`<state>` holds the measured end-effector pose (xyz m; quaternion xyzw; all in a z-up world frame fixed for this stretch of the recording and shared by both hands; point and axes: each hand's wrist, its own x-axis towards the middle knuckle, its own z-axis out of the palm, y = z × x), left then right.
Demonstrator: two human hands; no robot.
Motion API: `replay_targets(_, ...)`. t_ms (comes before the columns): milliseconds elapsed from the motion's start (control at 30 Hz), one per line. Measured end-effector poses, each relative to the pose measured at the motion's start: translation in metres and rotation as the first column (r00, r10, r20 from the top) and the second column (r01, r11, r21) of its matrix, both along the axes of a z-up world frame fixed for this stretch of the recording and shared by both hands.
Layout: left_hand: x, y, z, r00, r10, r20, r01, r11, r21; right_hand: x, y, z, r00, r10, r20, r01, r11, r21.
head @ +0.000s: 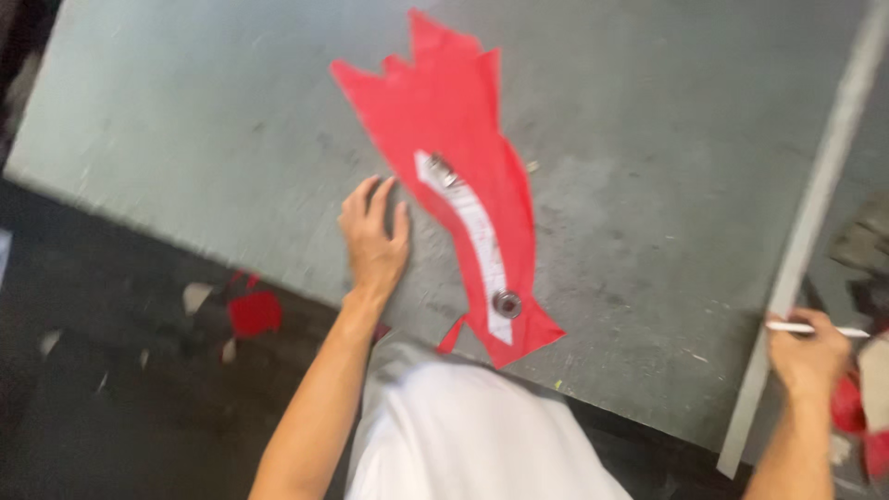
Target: The person cuts a red fabric piece using shears while following a paper pattern held in place by a weight. They trim the edges, remove the pattern, and then place a new pattern piece onto the fabric, marking it with a white pen.
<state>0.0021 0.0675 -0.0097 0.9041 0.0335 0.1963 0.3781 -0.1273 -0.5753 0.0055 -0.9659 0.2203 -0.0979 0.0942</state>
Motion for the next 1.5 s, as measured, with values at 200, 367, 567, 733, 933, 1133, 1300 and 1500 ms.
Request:
replay_targets(200, 0.039, 0.026, 0.016, 0.952, -0.299, 0.07, 0.292, 0.951, 0.099, -0.01, 0.108, 0.053, 0.849, -0.495, 0.187, 0.252, 0.689, 0.68)
replay_targets(367, 0.068, 0.048, 0.015, 0.904, -0.425, 0.056, 0.416, 0.902, 0.117, -0.056, 0.23, 0.093, 0.677, -0.731, 0.085, 0.469, 0.518, 0.716)
replay_targets(567, 0.085, 0.067, 0.007, 0.844, -0.533, 0.062, 0.527, 0.846, 0.083, -0.147, 0.357, 0.079, 0.75, -0.659, 0.058, 0.363, 0.482, 0.797)
replay_targets(733, 0.098, 0.083, -0.002, 0.83, -0.549, 0.097, 0.542, 0.836, 0.087, -0.175, 0.465, 0.015, 0.798, -0.595, 0.1, 0.248, 0.475, 0.845)
replay_targets(933, 0.107, 0.103, -0.001, 0.861, -0.487, 0.146, 0.499, 0.864, -0.061, -0.178, 0.549, -0.039, 0.856, -0.517, -0.017, 0.369, 0.586, 0.722)
replay_targets(1133, 0.105, 0.095, 0.003, 0.83, -0.549, 0.099, 0.556, 0.829, -0.062, -0.181, 0.57, -0.048, 0.846, -0.531, -0.039, 0.432, 0.642, 0.634)
replay_targets(1300, 0.103, 0.091, 0.002, 0.786, -0.618, -0.023, 0.618, 0.785, 0.045, -0.176, 0.546, -0.042, 0.906, -0.422, 0.011, 0.348, 0.761, 0.548)
replay_targets(1500, 0.1, 0.09, -0.001, 0.778, -0.617, -0.12, 0.628, 0.76, 0.168, -0.178, 0.533, -0.036, 0.911, -0.413, -0.006, 0.357, 0.781, 0.512)
